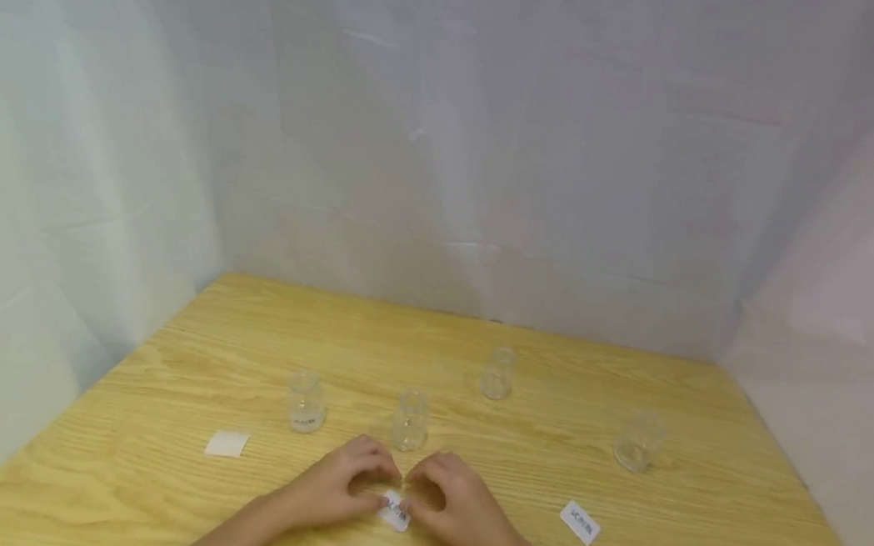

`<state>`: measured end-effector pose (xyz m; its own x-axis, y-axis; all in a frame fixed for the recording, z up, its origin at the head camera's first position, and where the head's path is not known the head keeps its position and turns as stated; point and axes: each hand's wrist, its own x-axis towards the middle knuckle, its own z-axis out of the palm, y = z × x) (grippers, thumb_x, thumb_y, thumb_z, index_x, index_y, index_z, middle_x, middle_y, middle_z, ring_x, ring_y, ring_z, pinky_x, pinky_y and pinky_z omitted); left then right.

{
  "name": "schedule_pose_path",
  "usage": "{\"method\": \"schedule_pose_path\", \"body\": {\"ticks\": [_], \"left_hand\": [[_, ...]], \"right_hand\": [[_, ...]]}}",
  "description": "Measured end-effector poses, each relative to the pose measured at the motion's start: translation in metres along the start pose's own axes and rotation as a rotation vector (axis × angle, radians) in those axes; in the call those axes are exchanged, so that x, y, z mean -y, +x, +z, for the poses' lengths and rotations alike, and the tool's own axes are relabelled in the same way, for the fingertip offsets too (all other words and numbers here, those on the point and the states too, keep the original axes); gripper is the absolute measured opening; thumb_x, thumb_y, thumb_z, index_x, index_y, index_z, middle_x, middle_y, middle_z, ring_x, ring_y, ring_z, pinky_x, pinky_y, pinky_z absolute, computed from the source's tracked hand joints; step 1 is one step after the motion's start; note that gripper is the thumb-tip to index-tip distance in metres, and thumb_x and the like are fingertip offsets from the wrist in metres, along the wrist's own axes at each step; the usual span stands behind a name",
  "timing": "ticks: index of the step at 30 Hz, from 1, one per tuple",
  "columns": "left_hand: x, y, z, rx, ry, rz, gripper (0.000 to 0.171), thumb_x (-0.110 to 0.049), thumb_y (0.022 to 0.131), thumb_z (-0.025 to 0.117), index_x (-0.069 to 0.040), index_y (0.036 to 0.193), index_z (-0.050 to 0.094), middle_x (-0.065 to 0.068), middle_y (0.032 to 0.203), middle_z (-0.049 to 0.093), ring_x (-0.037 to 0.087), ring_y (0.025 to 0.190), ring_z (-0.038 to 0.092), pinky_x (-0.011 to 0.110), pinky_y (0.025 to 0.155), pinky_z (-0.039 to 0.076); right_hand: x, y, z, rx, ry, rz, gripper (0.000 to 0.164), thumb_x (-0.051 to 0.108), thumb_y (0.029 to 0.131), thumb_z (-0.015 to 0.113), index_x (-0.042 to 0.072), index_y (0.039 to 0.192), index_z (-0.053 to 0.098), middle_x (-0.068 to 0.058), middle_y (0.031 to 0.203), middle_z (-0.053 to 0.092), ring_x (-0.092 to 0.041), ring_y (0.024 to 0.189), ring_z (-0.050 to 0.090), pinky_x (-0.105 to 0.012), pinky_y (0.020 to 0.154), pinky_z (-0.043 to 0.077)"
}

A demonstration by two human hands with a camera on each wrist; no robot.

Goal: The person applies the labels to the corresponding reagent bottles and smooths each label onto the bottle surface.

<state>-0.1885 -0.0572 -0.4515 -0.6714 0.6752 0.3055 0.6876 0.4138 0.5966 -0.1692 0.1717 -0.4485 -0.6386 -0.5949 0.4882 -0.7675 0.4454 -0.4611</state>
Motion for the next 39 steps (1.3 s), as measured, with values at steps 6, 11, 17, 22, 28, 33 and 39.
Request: {"method": "schedule_pose_path", "body": {"ticks": [6, 11, 17, 22, 28, 33, 39], "left_hand": [[0.0002, -0.0016, -0.0006, 0.047, 0.144, 0.023, 0.035, -0.036, 0.076, 0.07, -0.021, 0.107, 0.065, -0.014, 0.11, 0.05, 0.009, 0.108, 0.043, 0.038, 0.093, 0.039], [0.0006, -0.0018, 0.0002, 0.048, 0.109, -0.006, 0.028, -0.036, 0.079, 0.069, -0.023, 0.104, 0.066, -0.015, 0.109, 0.05, 0.009, 0.108, 0.042, 0.038, 0.094, 0.038], [0.0013, -0.0008, 0.001, 0.041, 0.091, -0.019, 0.029, -0.039, 0.08, 0.067, -0.022, 0.103, 0.065, -0.015, 0.109, 0.05, 0.01, 0.108, 0.043, 0.038, 0.093, 0.039], [0.001, -0.0002, 0.0004, 0.036, 0.086, -0.019, 0.03, -0.039, 0.081, 0.067, -0.021, 0.105, 0.064, -0.014, 0.109, 0.051, 0.01, 0.108, 0.043, 0.038, 0.093, 0.039], [0.0008, 0.0007, 0.0001, 0.032, 0.066, -0.039, 0.028, -0.039, 0.081, 0.067, -0.022, 0.103, 0.065, -0.013, 0.11, 0.051, 0.01, 0.107, 0.043, 0.037, 0.093, 0.038], [0.001, 0.0008, 0.0007, 0.025, 0.045, -0.04, 0.026, -0.038, 0.081, 0.068, -0.022, 0.101, 0.065, -0.014, 0.109, 0.051, 0.01, 0.107, 0.043, 0.039, 0.093, 0.038], [0.0002, 0.0009, 0.0008, 0.021, 0.034, -0.067, 0.028, -0.039, 0.08, 0.069, -0.021, 0.102, 0.066, -0.013, 0.11, 0.052, 0.01, 0.108, 0.043, 0.038, 0.094, 0.038]], "right_hand": [[-0.0032, -0.0039, 0.0041, 0.074, -0.046, -0.014, 0.027, 0.037, 0.081, 0.07, 0.02, 0.099, 0.061, 0.009, 0.109, 0.054, -0.008, 0.1, 0.049, -0.03, 0.084, 0.046], [-0.0049, -0.0049, 0.0056, 0.081, -0.054, -0.025, 0.022, 0.03, 0.082, 0.07, 0.017, 0.098, 0.064, 0.008, 0.109, 0.054, -0.009, 0.1, 0.049, -0.03, 0.085, 0.046], [-0.0053, -0.0043, 0.0044, 0.097, -0.06, 0.02, 0.024, 0.022, 0.083, 0.07, 0.011, 0.103, 0.065, 0.008, 0.109, 0.053, -0.011, 0.101, 0.05, -0.031, 0.086, 0.046], [-0.0056, -0.0032, 0.0038, 0.097, -0.06, 0.038, 0.024, 0.022, 0.083, 0.07, 0.01, 0.104, 0.065, 0.007, 0.109, 0.053, -0.012, 0.101, 0.051, -0.032, 0.086, 0.046], [-0.0058, -0.0028, 0.0039, 0.09, -0.061, 0.03, 0.023, 0.022, 0.083, 0.07, 0.011, 0.102, 0.065, 0.007, 0.108, 0.054, -0.012, 0.101, 0.051, -0.032, 0.085, 0.047], [-0.005, -0.0024, 0.0034, 0.087, -0.058, 0.025, 0.022, 0.021, 0.083, 0.07, 0.011, 0.101, 0.065, 0.007, 0.108, 0.054, -0.012, 0.101, 0.051, -0.032, 0.086, 0.046], [-0.0056, -0.0026, 0.0041, 0.075, -0.078, 0.041, 0.024, 0.022, 0.081, 0.071, 0.01, 0.101, 0.065, 0.007, 0.108, 0.054, -0.012, 0.101, 0.051, -0.032, 0.085, 0.047]]}}
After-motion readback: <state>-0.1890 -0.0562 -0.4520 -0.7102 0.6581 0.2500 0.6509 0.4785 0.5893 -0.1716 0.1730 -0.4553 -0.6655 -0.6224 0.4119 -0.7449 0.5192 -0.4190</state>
